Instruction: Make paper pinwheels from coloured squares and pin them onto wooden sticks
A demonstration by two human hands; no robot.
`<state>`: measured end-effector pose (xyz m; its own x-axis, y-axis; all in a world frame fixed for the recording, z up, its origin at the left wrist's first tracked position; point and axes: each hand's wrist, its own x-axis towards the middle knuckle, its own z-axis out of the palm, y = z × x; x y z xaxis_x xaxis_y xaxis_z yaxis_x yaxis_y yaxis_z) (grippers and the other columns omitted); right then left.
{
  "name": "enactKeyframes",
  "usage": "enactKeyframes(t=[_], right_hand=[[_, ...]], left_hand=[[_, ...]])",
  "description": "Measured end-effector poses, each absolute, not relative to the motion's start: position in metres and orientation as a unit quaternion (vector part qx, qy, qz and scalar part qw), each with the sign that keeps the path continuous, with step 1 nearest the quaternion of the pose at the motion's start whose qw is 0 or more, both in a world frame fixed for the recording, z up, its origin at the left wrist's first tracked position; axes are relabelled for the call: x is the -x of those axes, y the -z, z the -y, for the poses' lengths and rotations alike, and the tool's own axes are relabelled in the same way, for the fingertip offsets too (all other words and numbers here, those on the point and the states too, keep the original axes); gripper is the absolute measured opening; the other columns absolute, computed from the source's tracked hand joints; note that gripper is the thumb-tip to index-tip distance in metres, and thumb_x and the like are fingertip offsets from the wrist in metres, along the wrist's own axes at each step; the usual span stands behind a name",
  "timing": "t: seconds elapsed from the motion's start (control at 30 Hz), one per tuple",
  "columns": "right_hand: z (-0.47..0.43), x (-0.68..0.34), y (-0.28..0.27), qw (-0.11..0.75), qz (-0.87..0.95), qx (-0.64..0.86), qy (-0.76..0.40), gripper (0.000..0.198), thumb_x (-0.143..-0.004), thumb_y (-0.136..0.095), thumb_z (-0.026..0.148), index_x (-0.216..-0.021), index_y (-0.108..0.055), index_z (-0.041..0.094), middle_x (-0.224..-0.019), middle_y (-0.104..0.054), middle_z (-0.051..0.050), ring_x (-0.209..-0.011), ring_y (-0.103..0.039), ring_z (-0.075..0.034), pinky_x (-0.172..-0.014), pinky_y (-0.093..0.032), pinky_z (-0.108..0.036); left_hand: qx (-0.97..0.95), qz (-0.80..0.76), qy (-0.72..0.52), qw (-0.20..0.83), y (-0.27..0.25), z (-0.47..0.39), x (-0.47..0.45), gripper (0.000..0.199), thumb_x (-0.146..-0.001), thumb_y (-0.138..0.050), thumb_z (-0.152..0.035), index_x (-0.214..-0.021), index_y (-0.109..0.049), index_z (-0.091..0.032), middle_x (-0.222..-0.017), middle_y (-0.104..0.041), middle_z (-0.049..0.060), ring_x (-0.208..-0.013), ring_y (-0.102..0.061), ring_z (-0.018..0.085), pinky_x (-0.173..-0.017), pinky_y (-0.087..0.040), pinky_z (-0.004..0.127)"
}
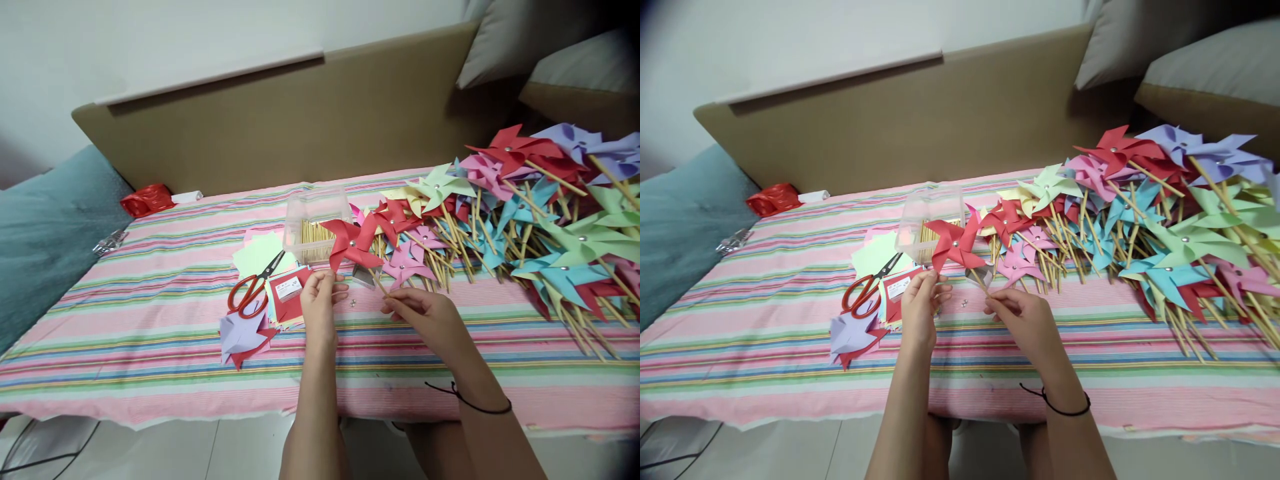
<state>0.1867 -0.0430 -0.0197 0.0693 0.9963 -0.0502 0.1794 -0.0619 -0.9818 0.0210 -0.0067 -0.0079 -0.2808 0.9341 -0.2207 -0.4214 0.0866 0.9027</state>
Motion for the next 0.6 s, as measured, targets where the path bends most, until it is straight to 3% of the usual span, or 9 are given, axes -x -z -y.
enactKeyframes(t=[0.6], right_hand=[[0.0428,-0.1809,0.0176,0.457,0.502,0.562,-0.472,0.031,-0.075,-0.070,0.048,-0.082,-0.072,0.018,-0.072,-0.074,-0.007,-0.069,-0.071,-0.021,-0.064,-0.061,-0.032]], left_hand=[[-0.362,-0.493,-0.542,0.576,0.0095,0.0081,-0.0283,0.022,-0.070,-0.068,-0.036,-0.070,-0.058,-0.016,-0.065,-0.066,0.002,-0.056,-0.062,0.012,-0.057,-0.048,0.024]])
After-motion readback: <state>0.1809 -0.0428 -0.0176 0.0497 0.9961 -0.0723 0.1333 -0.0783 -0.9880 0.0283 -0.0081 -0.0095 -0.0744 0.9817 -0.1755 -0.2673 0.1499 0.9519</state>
